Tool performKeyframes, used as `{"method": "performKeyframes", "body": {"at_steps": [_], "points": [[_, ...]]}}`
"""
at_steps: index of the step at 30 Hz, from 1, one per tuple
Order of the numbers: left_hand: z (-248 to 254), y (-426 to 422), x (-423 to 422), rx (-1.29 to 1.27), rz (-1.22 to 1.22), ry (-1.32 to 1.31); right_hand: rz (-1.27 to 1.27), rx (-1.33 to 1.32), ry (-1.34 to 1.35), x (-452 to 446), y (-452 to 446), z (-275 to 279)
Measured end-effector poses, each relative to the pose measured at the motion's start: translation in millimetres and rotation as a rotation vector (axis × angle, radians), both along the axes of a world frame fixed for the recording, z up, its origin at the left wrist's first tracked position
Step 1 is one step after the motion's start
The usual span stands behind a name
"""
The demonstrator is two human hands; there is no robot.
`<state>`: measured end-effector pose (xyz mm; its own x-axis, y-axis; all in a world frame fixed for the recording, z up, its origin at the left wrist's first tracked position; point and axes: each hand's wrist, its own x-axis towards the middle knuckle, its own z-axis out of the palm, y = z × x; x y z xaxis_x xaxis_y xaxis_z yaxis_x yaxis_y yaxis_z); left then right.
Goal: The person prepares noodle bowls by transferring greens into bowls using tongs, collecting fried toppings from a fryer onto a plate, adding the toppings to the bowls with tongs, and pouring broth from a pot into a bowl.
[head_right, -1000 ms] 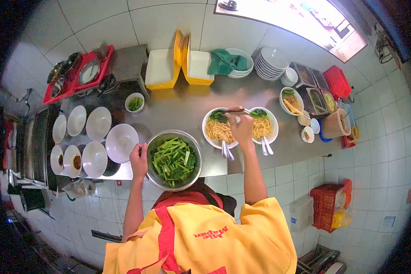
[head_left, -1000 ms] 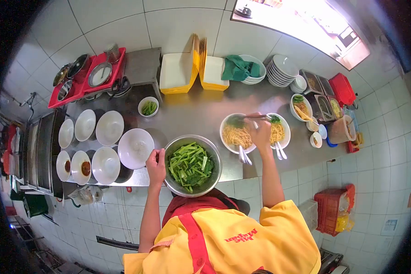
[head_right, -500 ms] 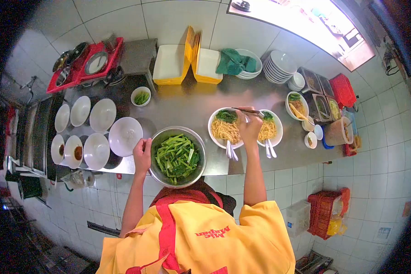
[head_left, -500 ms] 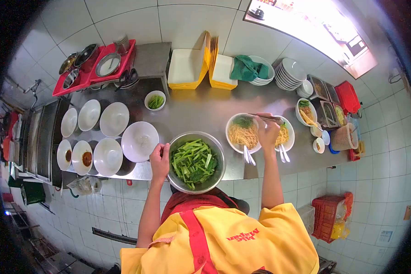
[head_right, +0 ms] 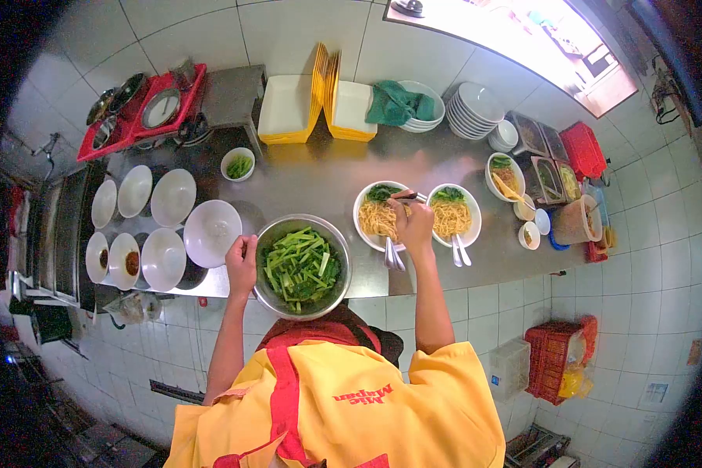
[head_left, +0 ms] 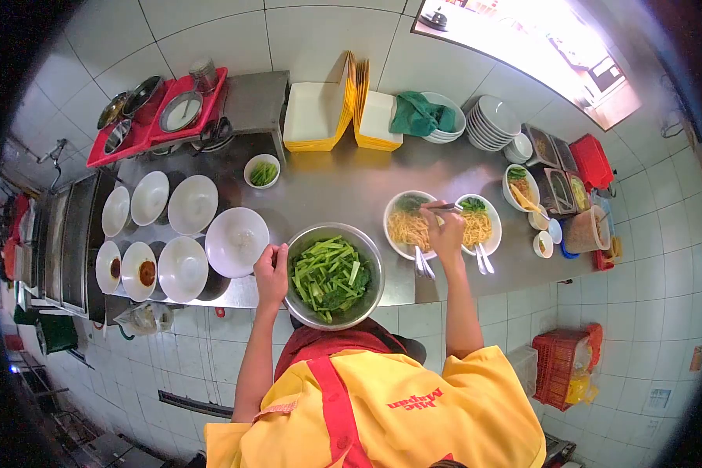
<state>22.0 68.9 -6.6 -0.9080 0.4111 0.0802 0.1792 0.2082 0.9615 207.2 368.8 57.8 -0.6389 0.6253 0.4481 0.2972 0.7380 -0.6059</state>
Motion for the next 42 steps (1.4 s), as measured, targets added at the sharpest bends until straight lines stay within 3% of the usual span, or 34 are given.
{"method": "performKeyframes", "body": {"at_steps": [5,10,14,19,22,30,33,38,40,42], "points": [[0,-1,0,-0.015,0.003,-0.005,0.026,0.037,0.101,-2,3,24],[7,0,1,-0.014,-0.010,-0.002,-0.056,-0.158,0.072,2,12,44],[12,-1,2,-0.039,-0.025,-0.045,-0.061,-0.330,0.251,10,34,41],[6,-2,1,-0.040,-0.024,-0.040,-0.153,-0.259,0.240,29,49,66],[5,-2,1,-0.032,-0.029,-0.063,-0.153,-0.226,0.342,47,80,52],[17,0,4,-0.072,-0.016,-0.045,-0.231,-0.119,0.278,84,108,25],[17,1,4,-0.073,-0.011,-0.034,-0.154,-0.031,0.059,95,105,-6],[14,1,4,-0.093,0.001,0.007,-0.213,-0.035,0.147,99,102,-10],[12,2,4,-0.069,0.001,0.044,-0.264,-0.164,0.288,93,99,-7],[12,2,4,-0.073,0.006,-0.002,-0.239,-0.083,0.218,92,101,-11]]}}
